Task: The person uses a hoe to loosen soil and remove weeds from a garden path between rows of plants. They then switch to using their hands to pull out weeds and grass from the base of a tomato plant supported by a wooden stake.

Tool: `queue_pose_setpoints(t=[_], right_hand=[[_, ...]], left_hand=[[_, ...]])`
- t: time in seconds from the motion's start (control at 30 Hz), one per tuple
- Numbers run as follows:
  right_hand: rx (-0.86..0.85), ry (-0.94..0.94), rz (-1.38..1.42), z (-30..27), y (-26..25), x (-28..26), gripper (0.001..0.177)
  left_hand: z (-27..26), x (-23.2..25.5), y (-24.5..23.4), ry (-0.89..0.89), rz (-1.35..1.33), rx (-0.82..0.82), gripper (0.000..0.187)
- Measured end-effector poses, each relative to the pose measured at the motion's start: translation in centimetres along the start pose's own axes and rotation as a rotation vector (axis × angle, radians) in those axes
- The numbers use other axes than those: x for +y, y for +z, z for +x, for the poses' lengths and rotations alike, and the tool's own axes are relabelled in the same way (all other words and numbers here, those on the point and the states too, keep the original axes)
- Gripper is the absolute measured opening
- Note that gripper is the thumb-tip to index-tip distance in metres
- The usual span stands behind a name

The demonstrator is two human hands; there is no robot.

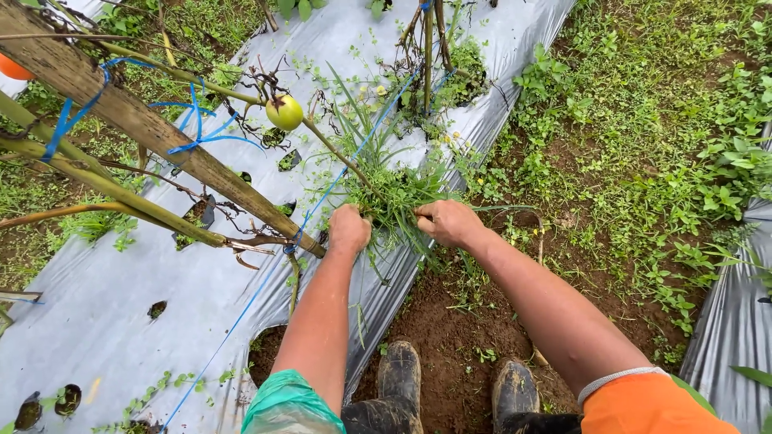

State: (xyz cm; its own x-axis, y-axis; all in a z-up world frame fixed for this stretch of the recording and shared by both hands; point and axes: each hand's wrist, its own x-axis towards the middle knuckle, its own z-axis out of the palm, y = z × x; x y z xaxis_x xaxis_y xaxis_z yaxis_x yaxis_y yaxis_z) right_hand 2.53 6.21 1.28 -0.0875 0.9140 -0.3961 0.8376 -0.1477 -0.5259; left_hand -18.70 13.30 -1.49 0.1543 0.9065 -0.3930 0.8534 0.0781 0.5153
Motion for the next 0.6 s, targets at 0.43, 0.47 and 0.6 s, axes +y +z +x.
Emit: queue_pose_setpoints(t=[0.43, 0.47, 0.6], right_hand=[[-0.024, -0.009, 0.02, 2.9, 2.9, 1.5, 0.038], [-0.018, -0.015, 0.014, 3.0, 3.4, 1.5, 0.037], [0.012, -0.022, 0.013, 2.1, 3.0, 0.6, 0.037]], left_hand=[[-1.3, 1.1, -0.7, -0.032, 0.017, -0.024, 0.034], [-1.2, 1.1, -0.6, -0.032, 0.03, -0.026, 0.034], [-0.3, 0.0, 0.2, -0.052, -0.028, -0.018, 0.036]])
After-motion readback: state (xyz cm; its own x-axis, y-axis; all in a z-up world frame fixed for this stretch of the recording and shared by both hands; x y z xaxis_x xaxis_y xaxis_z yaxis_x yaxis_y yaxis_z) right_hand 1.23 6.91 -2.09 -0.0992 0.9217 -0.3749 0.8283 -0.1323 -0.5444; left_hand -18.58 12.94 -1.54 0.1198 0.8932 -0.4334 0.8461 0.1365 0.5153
